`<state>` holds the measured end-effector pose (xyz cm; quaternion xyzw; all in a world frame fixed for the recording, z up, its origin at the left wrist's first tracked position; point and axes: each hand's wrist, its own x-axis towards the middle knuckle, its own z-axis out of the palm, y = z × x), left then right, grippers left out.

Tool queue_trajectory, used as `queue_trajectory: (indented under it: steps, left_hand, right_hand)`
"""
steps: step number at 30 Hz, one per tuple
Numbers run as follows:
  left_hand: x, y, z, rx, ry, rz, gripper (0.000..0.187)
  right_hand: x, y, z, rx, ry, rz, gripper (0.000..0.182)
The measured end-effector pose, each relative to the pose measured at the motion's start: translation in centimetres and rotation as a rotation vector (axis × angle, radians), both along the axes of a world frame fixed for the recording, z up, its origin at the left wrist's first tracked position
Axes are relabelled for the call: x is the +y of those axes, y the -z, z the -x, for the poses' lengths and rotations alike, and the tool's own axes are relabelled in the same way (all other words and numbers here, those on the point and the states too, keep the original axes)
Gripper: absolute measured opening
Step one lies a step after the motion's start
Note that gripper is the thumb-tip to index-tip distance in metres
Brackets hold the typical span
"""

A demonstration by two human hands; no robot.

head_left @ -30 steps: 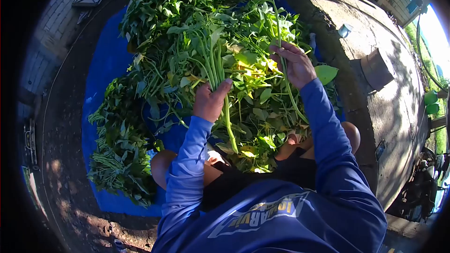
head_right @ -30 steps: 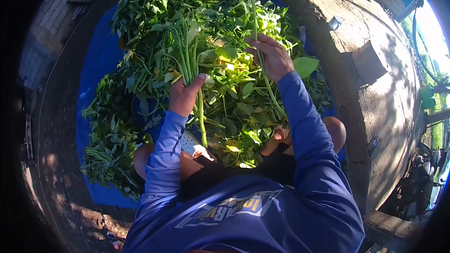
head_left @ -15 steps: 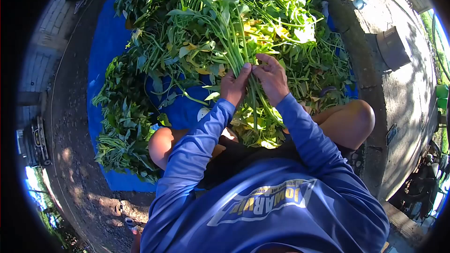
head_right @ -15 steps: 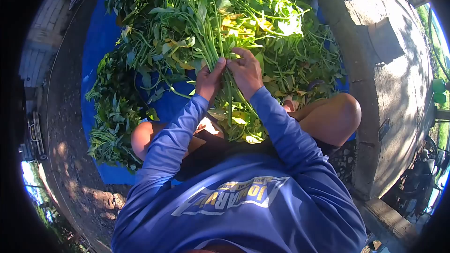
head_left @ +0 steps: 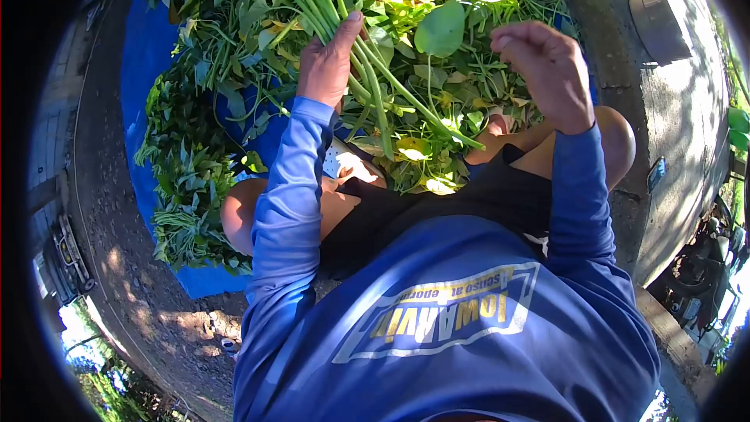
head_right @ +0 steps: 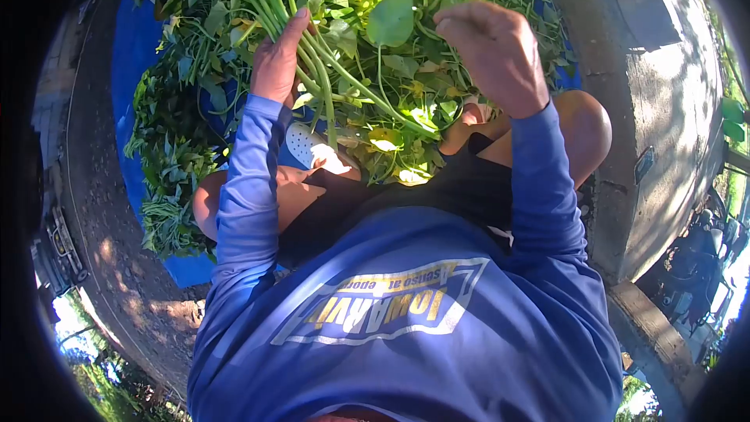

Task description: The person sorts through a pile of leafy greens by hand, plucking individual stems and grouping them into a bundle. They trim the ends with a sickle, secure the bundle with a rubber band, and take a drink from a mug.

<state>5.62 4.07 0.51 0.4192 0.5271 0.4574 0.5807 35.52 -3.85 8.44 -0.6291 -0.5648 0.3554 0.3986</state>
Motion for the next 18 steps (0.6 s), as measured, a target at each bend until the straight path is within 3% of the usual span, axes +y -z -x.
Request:
queue_trajectory:
  steps: [2,4,7,10,11,15,18]
  left_hand:
    - [0.2,-0.6,-0.4,-0.037,-0.009,0.038,0.045]
    - [0.5,-0.6,0.3,-0.04,0.056,0.088,0.046]
    - [0.1,-1.4,-0.1,-0.072,0.059,0.106,0.042]
    - [0.3,-1.1,-0.3,-0.066,-0.009,0.037,0.039]
    - [0.4,-0.7,0.0,-0.035,-0.021,-0.019,0.039]
    - [0.2,-2.3,0.0,-0.08,-0.02,-0.076,0.04]
    - [-0.3,-3.4,-0.1,-0.112,-0.054,-0.131,0.038]
  right_hand:
    - [-2.3,-1.0,2.3,-0.246,-0.125,0.41,0.03]
    - [-4.1,4.9,2.4,-0.067,-0.389,0.423,0.034]
    - [-5.1,6.5,3.7,0.398,-0.459,0.789,0.037]
    - [-5.1,6.3,4.7,0.575,-0.31,0.933,0.035]
    - [-5.2,6.4,5.1,0.777,-0.208,0.986,0.029]
    - [-5.2,9.4,4.5,1.165,-0.183,1.163,0.029]
    - [-4.9,9.8,5.0,1.147,-0.17,1.147,0.026]
